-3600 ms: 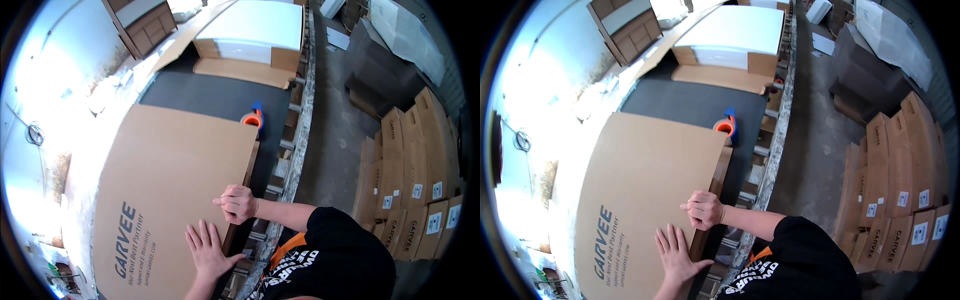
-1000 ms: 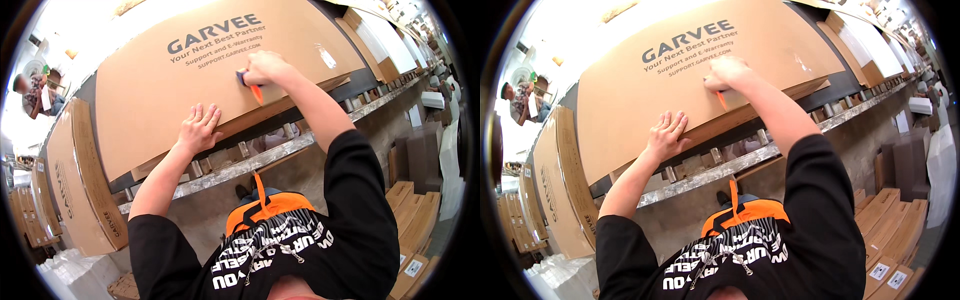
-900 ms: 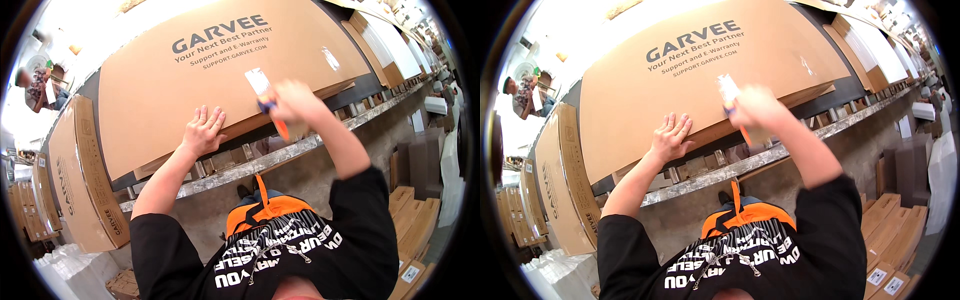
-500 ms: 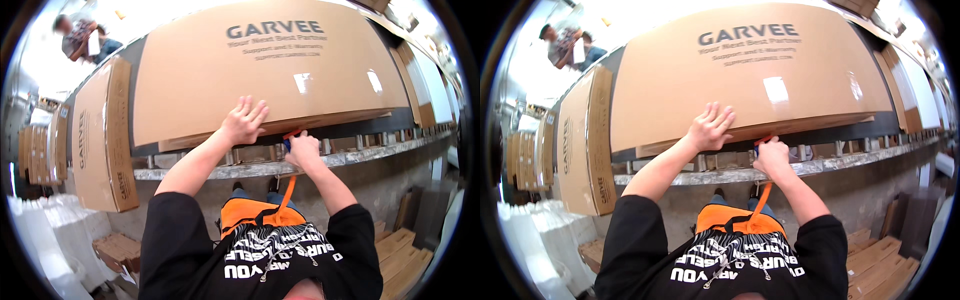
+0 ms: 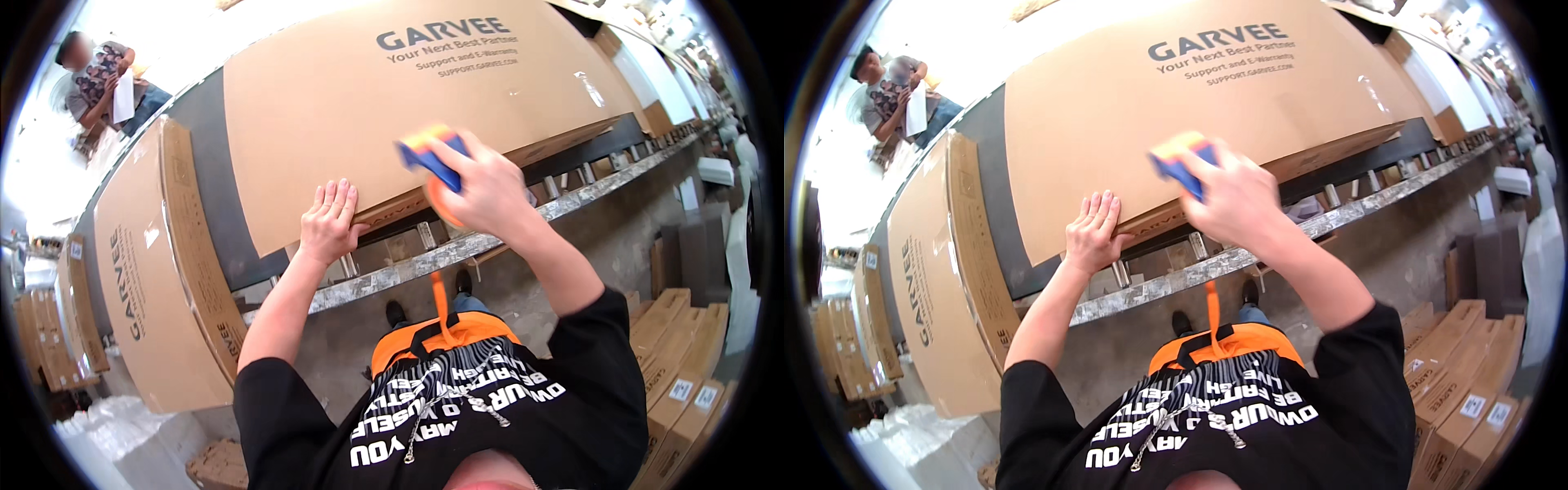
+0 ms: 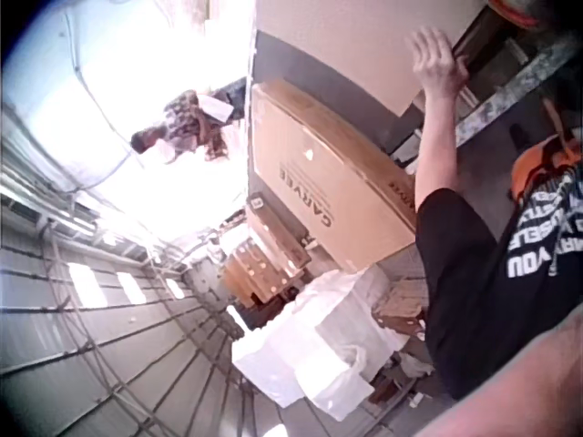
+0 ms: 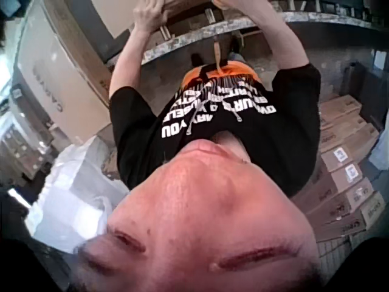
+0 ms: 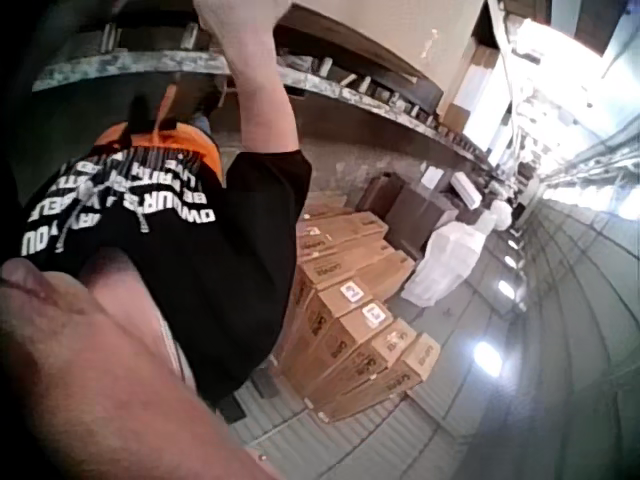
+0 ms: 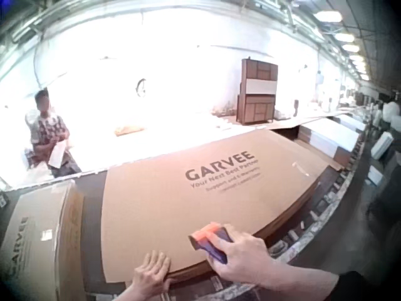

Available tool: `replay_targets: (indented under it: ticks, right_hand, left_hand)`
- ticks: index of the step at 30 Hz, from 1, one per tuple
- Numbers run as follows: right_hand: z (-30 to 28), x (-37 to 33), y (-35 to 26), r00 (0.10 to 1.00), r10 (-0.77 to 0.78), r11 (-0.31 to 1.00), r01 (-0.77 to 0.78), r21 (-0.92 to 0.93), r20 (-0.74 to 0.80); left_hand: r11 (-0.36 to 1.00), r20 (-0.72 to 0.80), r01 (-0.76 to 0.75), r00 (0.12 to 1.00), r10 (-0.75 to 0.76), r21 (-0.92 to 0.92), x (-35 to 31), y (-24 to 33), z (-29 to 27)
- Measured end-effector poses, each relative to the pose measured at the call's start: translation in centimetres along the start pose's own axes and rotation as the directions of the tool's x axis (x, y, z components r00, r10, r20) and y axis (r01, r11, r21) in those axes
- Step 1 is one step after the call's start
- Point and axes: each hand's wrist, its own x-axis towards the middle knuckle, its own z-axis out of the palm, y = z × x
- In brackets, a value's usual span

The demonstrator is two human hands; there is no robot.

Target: The person places a white panel into a cardboard box, folds the box flaps over it, and seals the edges using a tape dispenser. The person repeats these actions for a second package on a conveyor belt.

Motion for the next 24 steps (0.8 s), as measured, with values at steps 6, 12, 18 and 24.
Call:
replay_targets:
  ticks: [6, 12, 18, 24]
  right_hand:
    - [2.5, 14.3, -8.4, 0.967, 0.071, 0.985, -0.030, -0.168, 0.244]
    - [4.2, 3.3, -9.2, 0.784, 0.132, 0.971, 0.019, -0.237, 0.606]
    - [10.9, -1.1, -8.9, 0.720, 0.189, 0.927, 0.093, -0.363, 0.668]
    - [12.3, -4.2, -4.8, 0.747, -0.033, 0.947, 0.236, -0.219, 0.664]
  left_hand:
    - [0.995, -0.139, -0.016, 0.990, 0.003, -0.094, 0.4, -0.3, 1.1]
    - [0.992, -0.194, 0.055, 0.978, -0.076, -0.112, -1.5, -1.3, 1.3]
    - [0.993, -0.174, 0.071, 0.981, -0.087, -0.094, -0.9, -0.5, 1.0]
    - [0.933, -0.117, 0.288, 0.941, -0.318, -0.216, -0.4, 1.3, 0.3]
